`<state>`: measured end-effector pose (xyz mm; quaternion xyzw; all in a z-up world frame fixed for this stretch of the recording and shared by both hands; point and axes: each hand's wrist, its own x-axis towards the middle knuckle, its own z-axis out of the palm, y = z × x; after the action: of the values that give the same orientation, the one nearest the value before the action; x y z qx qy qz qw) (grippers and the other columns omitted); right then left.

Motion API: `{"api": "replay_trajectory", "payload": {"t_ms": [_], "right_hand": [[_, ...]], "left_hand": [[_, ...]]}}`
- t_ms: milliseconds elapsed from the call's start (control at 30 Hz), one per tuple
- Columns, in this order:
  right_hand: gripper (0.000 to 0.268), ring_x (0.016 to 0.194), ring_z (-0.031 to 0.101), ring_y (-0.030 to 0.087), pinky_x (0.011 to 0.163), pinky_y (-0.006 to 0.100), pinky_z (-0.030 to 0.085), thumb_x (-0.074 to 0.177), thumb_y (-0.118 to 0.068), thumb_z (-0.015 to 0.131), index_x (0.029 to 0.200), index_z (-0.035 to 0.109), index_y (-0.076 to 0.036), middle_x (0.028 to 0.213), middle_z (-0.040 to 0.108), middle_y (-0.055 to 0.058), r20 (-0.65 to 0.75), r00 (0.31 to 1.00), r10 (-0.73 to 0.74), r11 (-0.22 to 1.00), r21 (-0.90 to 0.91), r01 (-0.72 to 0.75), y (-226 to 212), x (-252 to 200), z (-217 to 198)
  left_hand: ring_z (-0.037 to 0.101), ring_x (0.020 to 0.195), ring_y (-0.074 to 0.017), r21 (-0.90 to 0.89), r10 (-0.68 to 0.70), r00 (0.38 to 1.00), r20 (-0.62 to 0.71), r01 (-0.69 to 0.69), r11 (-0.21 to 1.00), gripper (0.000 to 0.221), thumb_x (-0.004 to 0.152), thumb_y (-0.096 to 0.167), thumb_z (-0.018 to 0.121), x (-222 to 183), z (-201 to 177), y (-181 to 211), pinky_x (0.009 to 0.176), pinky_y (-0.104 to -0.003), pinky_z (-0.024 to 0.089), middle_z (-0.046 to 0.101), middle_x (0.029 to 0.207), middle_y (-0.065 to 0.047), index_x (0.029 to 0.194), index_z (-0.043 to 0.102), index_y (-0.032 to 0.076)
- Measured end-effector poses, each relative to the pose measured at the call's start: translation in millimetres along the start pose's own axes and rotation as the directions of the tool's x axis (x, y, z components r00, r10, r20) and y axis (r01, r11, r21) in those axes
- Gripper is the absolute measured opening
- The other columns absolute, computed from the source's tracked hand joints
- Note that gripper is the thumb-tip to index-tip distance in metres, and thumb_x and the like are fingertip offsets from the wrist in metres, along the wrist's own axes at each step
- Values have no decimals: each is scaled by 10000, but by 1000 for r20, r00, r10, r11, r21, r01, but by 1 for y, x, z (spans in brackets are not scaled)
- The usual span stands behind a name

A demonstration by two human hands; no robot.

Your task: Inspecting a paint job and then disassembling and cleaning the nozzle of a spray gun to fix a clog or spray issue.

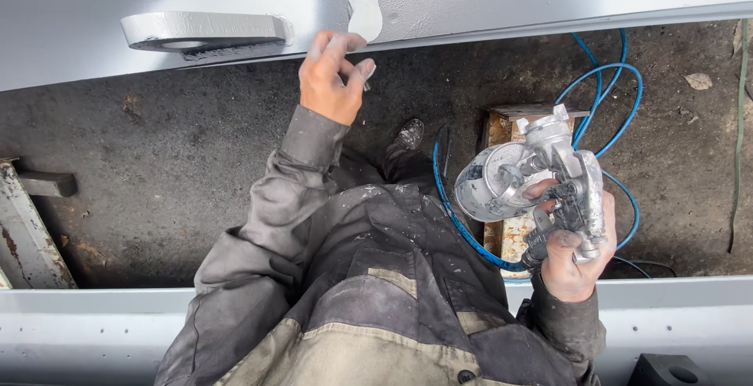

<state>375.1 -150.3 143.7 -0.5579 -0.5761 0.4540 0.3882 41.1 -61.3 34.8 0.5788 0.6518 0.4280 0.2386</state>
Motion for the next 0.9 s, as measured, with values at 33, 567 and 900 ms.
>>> {"api": "replay_trajectory", "payload": {"t_ms": [33,567,900], "right_hand": [[752,991,640,261,872,317,502,1001,-613,472,1339,421,56,1063,618,195,-4,1000,-5,1000,4,5,0,2,-1],[762,977,622,240,874,307,491,990,-604,489,1353,429,63,1089,615,191,-15,1000,-2,1000,15,3,10,17,-16],[715,990,624,230,865,286,490,1000,-568,511,1368,418,38,1104,627,190,0,1000,-8,999,40,8,16,27,-18]], "left_hand": [[536,567,-87,2,7,1000,-1,-7,1000,263,832,-86,752,10,3,-13,526,-254,519,603,1048,-90,1068,674,3],[606,645,-211,710,60,998,-4,-39,703,44,910,80,705,47,18,-71,634,-393,562,525,933,-74,904,668,57],[548,606,-163,696,96,992,-81,-13,718,158,811,162,846,45,18,-47,570,-352,511,504,879,-44,925,767,87]]}}
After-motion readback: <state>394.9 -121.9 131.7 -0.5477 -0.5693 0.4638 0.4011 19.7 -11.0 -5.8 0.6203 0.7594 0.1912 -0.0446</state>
